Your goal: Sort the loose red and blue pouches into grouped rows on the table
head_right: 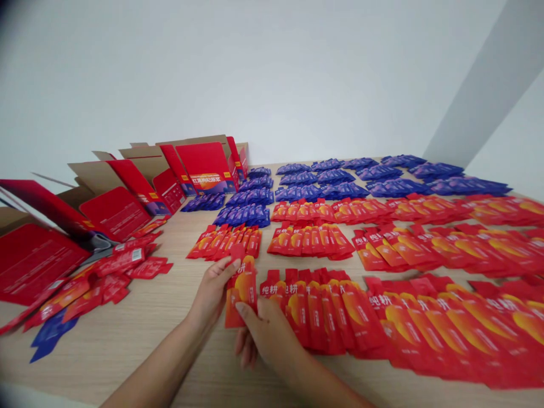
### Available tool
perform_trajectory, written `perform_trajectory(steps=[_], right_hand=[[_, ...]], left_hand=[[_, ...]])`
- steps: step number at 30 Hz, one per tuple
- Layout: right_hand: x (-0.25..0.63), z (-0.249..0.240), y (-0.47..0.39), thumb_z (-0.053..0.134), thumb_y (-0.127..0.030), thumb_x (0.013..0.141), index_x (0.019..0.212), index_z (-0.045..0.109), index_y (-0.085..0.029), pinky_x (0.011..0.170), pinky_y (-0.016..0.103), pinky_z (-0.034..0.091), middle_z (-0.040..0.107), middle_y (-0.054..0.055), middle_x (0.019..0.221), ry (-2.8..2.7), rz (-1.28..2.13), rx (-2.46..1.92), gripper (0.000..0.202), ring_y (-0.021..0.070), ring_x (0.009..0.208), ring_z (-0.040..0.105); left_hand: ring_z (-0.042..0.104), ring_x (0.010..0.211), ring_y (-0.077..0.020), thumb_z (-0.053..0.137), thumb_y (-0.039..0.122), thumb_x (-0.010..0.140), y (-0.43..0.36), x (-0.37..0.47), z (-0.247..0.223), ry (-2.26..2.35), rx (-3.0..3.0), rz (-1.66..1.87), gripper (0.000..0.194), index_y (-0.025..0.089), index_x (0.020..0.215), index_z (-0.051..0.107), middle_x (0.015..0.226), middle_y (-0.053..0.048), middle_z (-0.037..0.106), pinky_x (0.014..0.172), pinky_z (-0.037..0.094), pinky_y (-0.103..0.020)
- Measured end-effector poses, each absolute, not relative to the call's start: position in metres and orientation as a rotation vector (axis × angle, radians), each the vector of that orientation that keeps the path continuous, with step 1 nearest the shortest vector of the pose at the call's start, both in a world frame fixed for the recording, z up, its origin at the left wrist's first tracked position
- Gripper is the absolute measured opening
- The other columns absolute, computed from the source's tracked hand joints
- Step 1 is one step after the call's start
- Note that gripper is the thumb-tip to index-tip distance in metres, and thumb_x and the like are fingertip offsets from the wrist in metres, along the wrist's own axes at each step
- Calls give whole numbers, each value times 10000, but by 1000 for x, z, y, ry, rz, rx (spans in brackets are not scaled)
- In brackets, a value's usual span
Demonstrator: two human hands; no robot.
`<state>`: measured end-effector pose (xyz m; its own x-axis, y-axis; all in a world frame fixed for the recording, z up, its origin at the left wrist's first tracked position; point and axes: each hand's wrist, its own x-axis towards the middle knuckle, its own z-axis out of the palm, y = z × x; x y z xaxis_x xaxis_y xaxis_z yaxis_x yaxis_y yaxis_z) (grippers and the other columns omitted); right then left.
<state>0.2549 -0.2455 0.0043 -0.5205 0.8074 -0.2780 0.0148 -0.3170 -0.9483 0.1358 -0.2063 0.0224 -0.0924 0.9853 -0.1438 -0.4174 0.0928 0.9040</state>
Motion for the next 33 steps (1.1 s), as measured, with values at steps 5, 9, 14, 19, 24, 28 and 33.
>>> perform_trajectory(steps=[5, 9, 14, 19, 24, 28, 33], right_hand=[[263, 7, -239, 325, -794, 761, 357, 359, -245, 289, 222, 197, 325, -39, 273, -1421, 1495, -1202, 683, 69, 237, 271], [268, 9, -235, 294, -750, 822, 419, 418, -250, 352, 250, 246, 359, -35, 309, -1475, 1398, -1109, 654, 102, 287, 319], [275, 11, -234, 245, -599, 922, 538, 447, -238, 480, 272, 367, 451, -21, 404, -1602, 1188, -1216, 565, 141, 400, 459], [280, 11, -234, 428, -333, 890, 987, 512, -207, 691, 326, 471, 649, 65, 856, -1796, 795, -1207, 180, 210, 781, 622], [273, 9, -242, 391, -197, 890, 1104, 542, -168, 881, 416, 470, 624, 136, 1070, -2044, 590, -992, 264, 248, 1014, 579], [260, 4, -252, 443, -198, 891, 1283, 507, -160, 1067, 472, 335, 511, 126, 1354, -2370, 588, -872, 399, 270, 1284, 408], [243, -5, -258, 467, -441, 916, 1398, 396, -145, 1133, 557, 131, 350, 141, 1479, -2633, 648, -728, 570, 285, 1401, 209]], left_hand=[[623, 618, -130, 744, 490, 637, -218, 142, 24, 973, 887, 1038, 417, 156, 850, 613, 720, -17, 679, 578, 485, -222], [434, 371, -67, 638, 621, 677, -226, 139, 24, 1051, 1212, 808, 471, 163, 708, 533, 460, 45, 528, 365, 313, -175], [263, 255, -56, 581, 635, 706, -234, 122, 22, 1111, 1165, 856, 452, 196, 722, 477, 307, 92, 414, 311, 181, -180], [195, 232, -60, 547, 695, 675, -251, 85, 13, 1317, 1085, 860, 491, 216, 643, 448, 267, 117, 305, 307, 170, -197], [506, 411, -146, 407, 700, 755, -251, 10, 21, 2005, 1554, 542, 542, 193, 619, 538, 449, 0, 547, 448, 373, -245], [592, 1067, -287, 411, 540, 805, -231, -57, 15, 2555, 1881, 454, 547, 109, 1106, 559, 1124, -168, 642, 875, 460, -369], [289, 1379, -291, 364, 424, 861, -217, -78, -18, 2452, 2117, 26, 617, 59, 1358, 394, 1443, -190, 399, 1119, 175, -527]])
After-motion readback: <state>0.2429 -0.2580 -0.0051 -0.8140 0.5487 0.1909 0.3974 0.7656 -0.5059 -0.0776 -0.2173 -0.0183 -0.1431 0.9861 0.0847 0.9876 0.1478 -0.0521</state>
